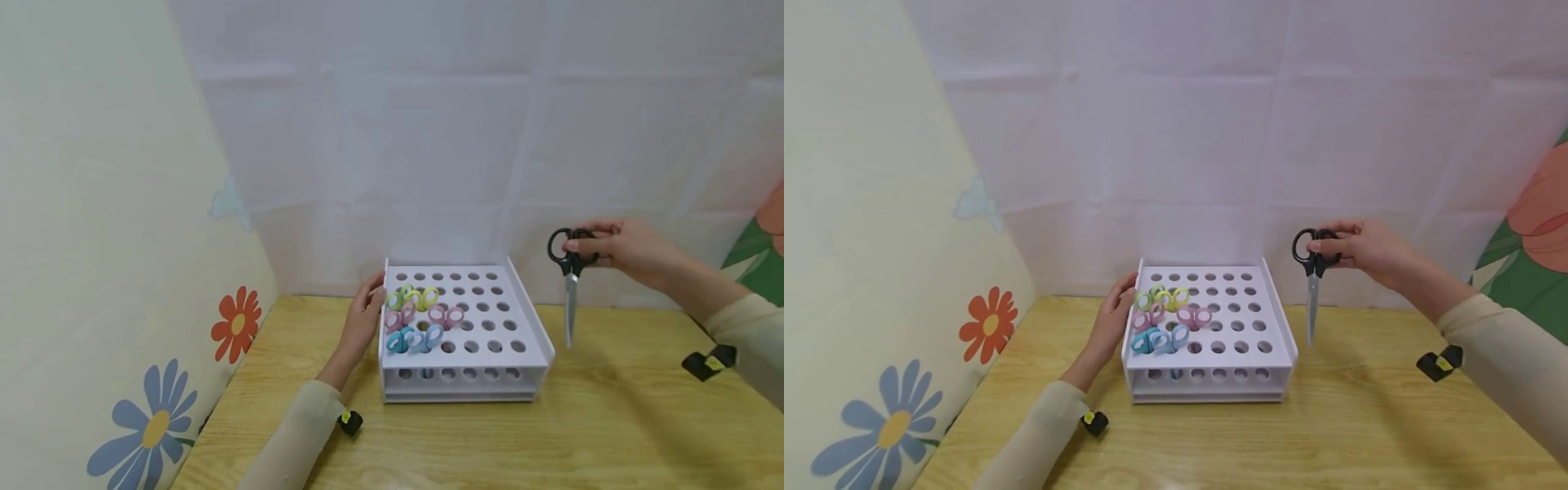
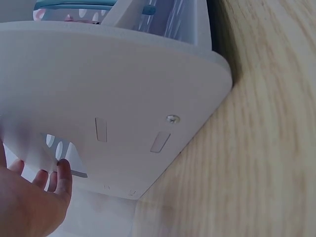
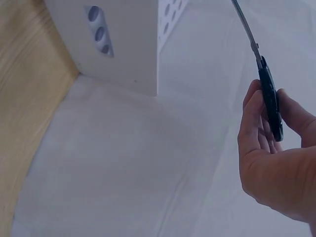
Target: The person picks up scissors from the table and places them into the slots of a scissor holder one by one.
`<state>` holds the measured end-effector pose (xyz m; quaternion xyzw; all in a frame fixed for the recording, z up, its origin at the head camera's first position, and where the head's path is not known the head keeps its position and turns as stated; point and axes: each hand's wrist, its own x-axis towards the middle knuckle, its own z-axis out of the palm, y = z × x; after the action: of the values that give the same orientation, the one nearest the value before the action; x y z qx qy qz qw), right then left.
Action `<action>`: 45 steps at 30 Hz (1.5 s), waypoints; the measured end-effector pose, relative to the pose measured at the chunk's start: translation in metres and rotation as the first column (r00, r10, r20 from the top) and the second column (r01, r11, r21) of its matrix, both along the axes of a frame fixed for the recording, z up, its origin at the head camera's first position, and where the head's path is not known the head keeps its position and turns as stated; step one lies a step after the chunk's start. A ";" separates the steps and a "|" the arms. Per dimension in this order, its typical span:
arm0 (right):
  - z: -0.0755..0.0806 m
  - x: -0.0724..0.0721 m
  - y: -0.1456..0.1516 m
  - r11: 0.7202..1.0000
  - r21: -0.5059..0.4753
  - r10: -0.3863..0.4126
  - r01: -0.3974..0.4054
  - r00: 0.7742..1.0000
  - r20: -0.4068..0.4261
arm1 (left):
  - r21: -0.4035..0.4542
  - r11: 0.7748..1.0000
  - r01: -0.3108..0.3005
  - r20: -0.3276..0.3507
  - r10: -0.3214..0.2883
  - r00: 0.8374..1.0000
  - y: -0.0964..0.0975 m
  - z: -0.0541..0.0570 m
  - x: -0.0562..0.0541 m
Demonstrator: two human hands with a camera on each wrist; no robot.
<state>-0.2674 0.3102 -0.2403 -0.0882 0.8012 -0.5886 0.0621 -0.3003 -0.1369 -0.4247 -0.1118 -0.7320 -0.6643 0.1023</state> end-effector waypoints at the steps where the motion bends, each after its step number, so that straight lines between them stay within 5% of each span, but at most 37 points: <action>1: 0.001 -0.001 -0.002 1.000 -0.011 0.005 -0.005 1.000 -0.009 | 0.000 1.000 -0.002 -0.002 0.002 1.000 0.000 0.000 0.000; 15: 0.010 -0.017 -0.037 0.989 -0.144 -0.010 0.012 1.000 0.014 | 0.017 1.000 0.022 -0.053 -0.021 0.998 0.007 0.001 0.001; 22: 0.003 -0.024 -0.050 0.977 -0.212 -0.021 0.019 1.000 -0.008 | 0.008 1.000 0.005 -0.037 -0.005 0.999 0.010 0.005 0.005; 36: -0.023 -0.037 -0.078 0.910 -0.415 0.007 -0.001 1.000 0.013 | 0.005 1.000 0.003 -0.043 -0.003 0.999 0.011 0.004 0.009; 45: -0.031 -0.038 -0.091 0.916 -0.401 -0.003 0.009 1.000 0.015 | -0.003 1.000 0.016 -0.003 -0.016 1.000 0.013 0.009 0.013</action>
<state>-0.3053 0.2196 -0.2709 -0.0926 0.6632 -0.7412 0.0467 -0.2871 -0.1239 -0.4157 -0.1189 -0.7318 -0.6639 0.0979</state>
